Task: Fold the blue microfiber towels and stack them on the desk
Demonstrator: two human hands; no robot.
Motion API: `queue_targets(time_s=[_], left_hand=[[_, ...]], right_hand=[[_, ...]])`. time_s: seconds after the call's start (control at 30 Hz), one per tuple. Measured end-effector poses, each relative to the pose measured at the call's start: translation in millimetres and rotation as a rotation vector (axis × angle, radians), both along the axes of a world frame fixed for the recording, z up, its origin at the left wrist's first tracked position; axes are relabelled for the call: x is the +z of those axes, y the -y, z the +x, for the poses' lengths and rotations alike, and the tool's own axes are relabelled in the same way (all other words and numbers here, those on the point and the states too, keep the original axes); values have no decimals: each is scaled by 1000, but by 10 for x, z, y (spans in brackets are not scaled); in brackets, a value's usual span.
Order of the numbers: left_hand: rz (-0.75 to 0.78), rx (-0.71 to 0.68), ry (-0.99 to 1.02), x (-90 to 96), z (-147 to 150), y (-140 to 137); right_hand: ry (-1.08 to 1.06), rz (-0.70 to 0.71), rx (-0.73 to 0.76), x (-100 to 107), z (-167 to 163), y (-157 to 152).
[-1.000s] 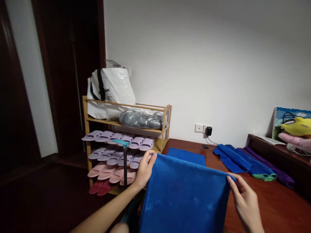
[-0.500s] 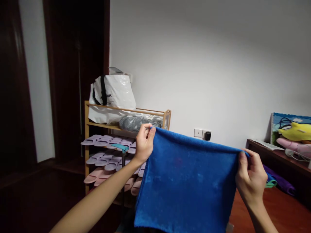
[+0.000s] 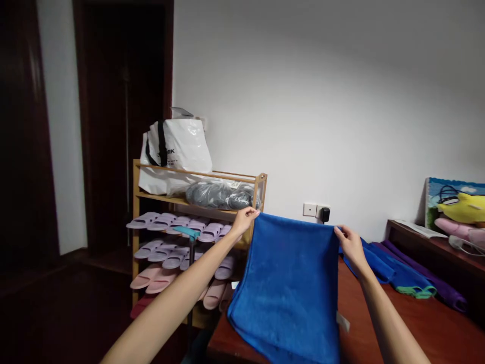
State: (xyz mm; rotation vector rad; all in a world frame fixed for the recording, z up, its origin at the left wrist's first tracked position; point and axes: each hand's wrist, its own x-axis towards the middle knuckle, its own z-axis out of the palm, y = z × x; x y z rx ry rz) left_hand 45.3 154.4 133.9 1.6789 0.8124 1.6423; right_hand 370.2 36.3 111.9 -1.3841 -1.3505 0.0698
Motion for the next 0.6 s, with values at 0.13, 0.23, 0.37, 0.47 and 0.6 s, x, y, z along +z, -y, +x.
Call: queue_targets(time_s=[0.13, 0.23, 0.37, 0.47, 0.6], left_hand=[[-154, -72, -40, -96, 5, -166], [-253, -117, -75, -122, 38, -267], [-343, -133, -102, -186, 120, -414], [-382, -117, -139, -257, 191, -543], [-408, -55, -247, -389, 322, -757]], right_hand=[[34, -65, -112, -89, 136, -210], [34, -105, -160, -108, 204, -329], [12, -193, -131, -165, 214, -474], [-10, -256, -98, -241, 205, -589], [-23, -307, -108, -386, 247, -799]])
